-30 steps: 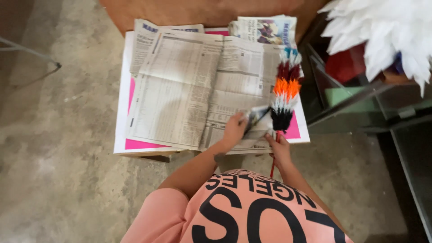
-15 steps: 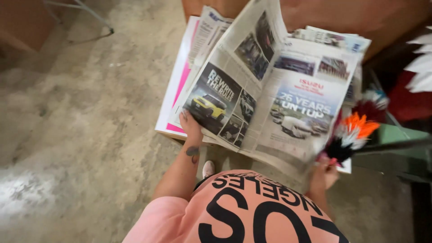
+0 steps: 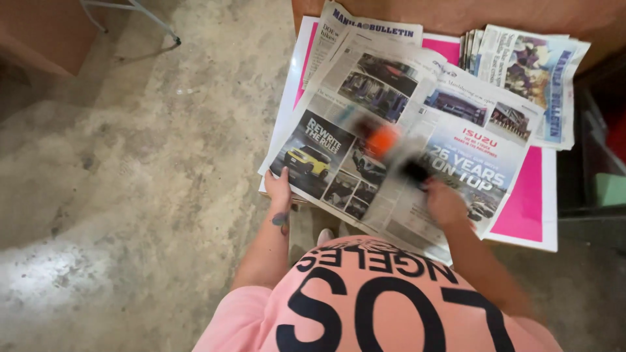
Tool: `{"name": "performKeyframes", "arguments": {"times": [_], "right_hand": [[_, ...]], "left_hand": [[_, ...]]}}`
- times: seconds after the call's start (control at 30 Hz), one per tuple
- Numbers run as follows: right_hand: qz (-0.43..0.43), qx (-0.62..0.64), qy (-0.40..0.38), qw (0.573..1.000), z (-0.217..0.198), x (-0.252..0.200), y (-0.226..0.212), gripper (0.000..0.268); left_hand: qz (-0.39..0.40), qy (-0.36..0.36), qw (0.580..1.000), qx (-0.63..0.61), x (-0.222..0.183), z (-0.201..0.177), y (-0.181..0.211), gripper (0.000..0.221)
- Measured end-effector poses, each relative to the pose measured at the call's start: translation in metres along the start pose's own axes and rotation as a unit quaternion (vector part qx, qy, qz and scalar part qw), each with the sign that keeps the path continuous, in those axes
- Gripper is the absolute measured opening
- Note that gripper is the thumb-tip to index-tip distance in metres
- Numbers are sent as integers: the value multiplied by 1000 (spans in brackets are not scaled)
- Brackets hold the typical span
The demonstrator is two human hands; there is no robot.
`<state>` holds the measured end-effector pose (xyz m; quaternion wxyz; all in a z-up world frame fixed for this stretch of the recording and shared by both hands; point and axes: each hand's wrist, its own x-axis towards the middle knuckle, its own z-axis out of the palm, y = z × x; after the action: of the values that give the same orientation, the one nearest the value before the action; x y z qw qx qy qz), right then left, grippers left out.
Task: Dusting and sorting stacks of newspapers on a table.
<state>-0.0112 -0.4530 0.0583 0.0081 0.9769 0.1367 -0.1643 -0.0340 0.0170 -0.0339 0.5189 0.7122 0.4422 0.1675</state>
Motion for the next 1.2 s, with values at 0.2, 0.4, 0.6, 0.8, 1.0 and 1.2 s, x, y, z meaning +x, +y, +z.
{"name": "performKeyframes", "arguments": {"times": [0.2, 0.4, 0.6, 0.8, 1.0, 1.2], "right_hand": [[93, 233, 91, 964, -9, 59, -54, 42], [102, 153, 51, 982, -68, 108, -66, 57], [66, 177, 48, 981, -54, 34, -93, 54], [212, -2, 151, 966, 74, 0, 38, 39], [151, 9, 263, 953, 126, -9, 92, 33], [340, 201, 159, 905, 163, 25, 228, 55]], "left_hand": [[19, -20, 1000, -6, 5, -13, 14, 61], [12, -44, 994, -94, -15, -18, 34, 53], [-16, -48, 986, -158, -11, -21, 41, 50], [72, -85, 992, -52, 12, -11, 50, 63], [151, -75, 983, 75, -17, -16, 92, 88], [379, -48, 847, 370, -141, 10, 122, 72]]}}
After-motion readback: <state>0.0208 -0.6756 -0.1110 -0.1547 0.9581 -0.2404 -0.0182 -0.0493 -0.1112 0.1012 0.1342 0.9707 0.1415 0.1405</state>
